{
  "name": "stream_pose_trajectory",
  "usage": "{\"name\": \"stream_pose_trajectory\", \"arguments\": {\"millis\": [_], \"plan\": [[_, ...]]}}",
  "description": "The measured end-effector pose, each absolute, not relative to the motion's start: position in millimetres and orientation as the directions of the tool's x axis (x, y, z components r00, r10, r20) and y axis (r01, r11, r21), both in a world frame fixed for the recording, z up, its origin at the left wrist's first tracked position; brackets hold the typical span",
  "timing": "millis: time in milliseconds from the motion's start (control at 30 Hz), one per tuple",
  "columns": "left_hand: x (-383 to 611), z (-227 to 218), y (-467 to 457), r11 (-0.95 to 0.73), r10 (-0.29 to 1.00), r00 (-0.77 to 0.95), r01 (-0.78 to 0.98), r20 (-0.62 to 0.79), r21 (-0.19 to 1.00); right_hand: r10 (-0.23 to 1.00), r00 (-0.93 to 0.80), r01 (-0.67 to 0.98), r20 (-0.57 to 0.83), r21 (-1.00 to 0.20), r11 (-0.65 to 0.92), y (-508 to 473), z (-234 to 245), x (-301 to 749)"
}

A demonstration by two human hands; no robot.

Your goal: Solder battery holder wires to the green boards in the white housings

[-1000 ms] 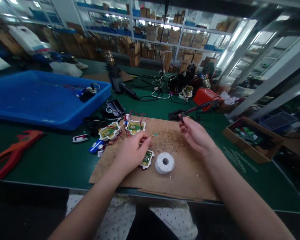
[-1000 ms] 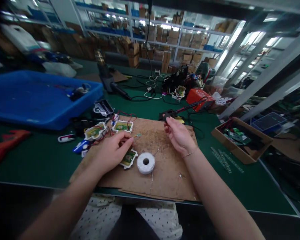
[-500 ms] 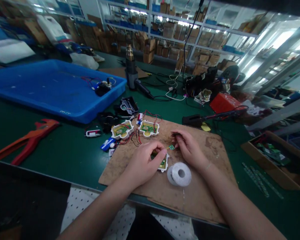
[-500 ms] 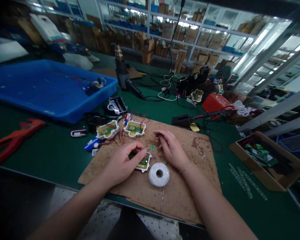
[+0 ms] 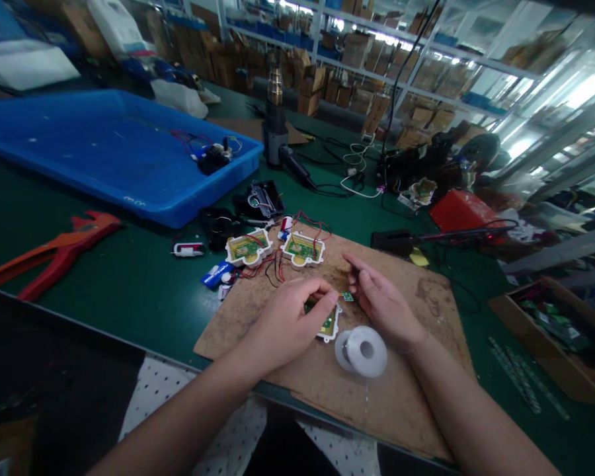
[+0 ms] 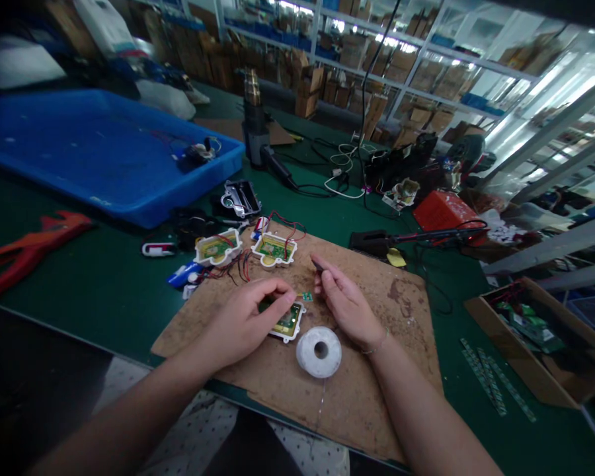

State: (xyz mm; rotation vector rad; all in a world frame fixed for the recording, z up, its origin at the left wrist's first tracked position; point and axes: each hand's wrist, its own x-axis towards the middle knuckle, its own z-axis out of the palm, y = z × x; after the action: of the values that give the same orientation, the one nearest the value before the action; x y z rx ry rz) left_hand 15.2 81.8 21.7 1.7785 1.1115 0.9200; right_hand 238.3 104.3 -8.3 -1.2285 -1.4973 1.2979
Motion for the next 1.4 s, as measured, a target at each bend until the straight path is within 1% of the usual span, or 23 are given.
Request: {"name": "stream_pose_trajectory", "arguments": {"millis": [67,167,267,567,1000,1400], "plan": [[15,21,83,-0.248,0.931,0.337,0.294,0.143,0.923,0.973,-0.227,0.198,-0.03,-0.98,0.016,103,-4,240],[15,19,84,-0.176,0.943,0.316,0.203,0.106,0.963,0.972,-0.234,0.243,-0.009,-0.969,0.049,100,3,241],[15,15,84,-0.129,0.955,0.282,0.129,0.089,0.983,0.971,-0.238,0.254,0.003,-0.965,0.065,98,6,240],[16,18,85,-0.131,0.978,0.171,0.056,0.12,0.99,0.961,-0.276,0.215,-0.027,-0.976,0.034,97,1,237],[15,17,85,-0.138,0.981,0.143,0.038,0.131,0.99,0.964,-0.266,0.209,-0.024,-0.977,0.034,97,4,233],[16,16,85,-0.112,0.986,0.134,0.061,0.103,0.992,0.965,-0.26,0.231,-0.015,-0.972,0.047,97,4,234]]}}
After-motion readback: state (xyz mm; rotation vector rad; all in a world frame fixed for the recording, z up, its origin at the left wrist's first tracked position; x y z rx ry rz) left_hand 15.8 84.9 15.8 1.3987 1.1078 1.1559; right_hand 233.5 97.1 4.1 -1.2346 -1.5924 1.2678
